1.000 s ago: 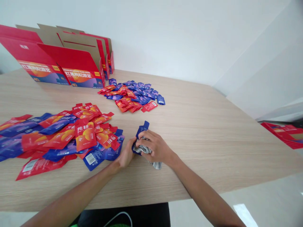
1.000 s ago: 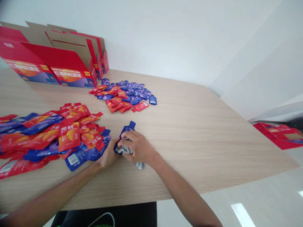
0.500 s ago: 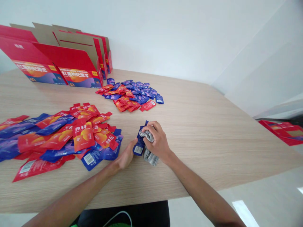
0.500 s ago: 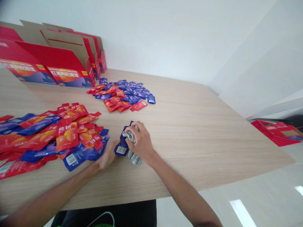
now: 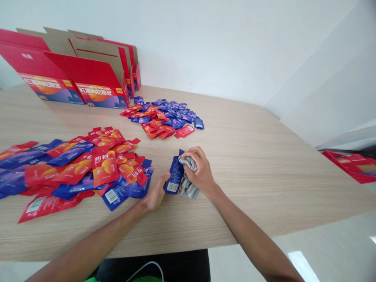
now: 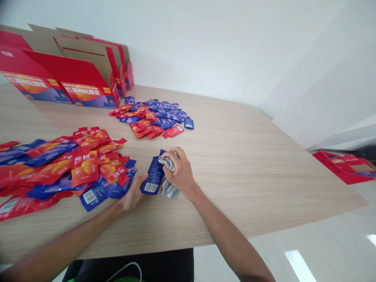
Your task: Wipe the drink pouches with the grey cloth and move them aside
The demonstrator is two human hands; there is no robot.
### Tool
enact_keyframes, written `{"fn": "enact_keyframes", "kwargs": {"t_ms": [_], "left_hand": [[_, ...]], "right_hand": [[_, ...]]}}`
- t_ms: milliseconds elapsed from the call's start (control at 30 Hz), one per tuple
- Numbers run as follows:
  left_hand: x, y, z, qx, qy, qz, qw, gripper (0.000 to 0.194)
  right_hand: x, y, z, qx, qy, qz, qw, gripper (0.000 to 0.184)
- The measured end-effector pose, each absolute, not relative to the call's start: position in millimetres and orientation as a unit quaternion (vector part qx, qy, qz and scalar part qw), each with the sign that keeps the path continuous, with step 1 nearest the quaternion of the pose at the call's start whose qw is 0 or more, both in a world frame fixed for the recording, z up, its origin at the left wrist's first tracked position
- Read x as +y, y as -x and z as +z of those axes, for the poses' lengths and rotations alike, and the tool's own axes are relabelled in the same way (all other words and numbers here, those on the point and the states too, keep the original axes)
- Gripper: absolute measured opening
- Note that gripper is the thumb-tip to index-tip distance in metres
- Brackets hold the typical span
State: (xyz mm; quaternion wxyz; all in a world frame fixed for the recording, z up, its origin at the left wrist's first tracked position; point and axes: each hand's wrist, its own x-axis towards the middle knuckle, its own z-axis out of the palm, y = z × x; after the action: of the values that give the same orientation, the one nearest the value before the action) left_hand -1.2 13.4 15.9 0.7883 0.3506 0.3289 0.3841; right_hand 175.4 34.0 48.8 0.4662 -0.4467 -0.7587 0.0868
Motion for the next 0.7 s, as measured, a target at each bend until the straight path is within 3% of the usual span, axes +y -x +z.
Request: {"fn": "enact_keyframes", "kwargs": {"t_ms": [167,300,567,700], "left_hand": [[22.5,-5.1,3.9,0.368,-0.22,0.509,0.746,0.019],[24.8,-8.2,1.9,0.378,-0.21,0.534,0.727,0.014],[18.5,-6.3,18.9,0.376,-0.228,0.481,0.759,0.015],[16.9,-8.1,25.1,0.386,-0.166,0.489,0.765,0.02]], "right_hand": [[28.3,-172.5,49.6,-0.876,0.305,0.061,0.368,0.017],[27.3,-171.8,49.1,-0.917,0.252,0.031,0.309,0.015],[35.8,-177.7,46.0,-0.803,0.442,0.006,0.4,0.025],[35.3,-178.5,49.2,-0.822,0.416,0.019,0.388,0.025]]}}
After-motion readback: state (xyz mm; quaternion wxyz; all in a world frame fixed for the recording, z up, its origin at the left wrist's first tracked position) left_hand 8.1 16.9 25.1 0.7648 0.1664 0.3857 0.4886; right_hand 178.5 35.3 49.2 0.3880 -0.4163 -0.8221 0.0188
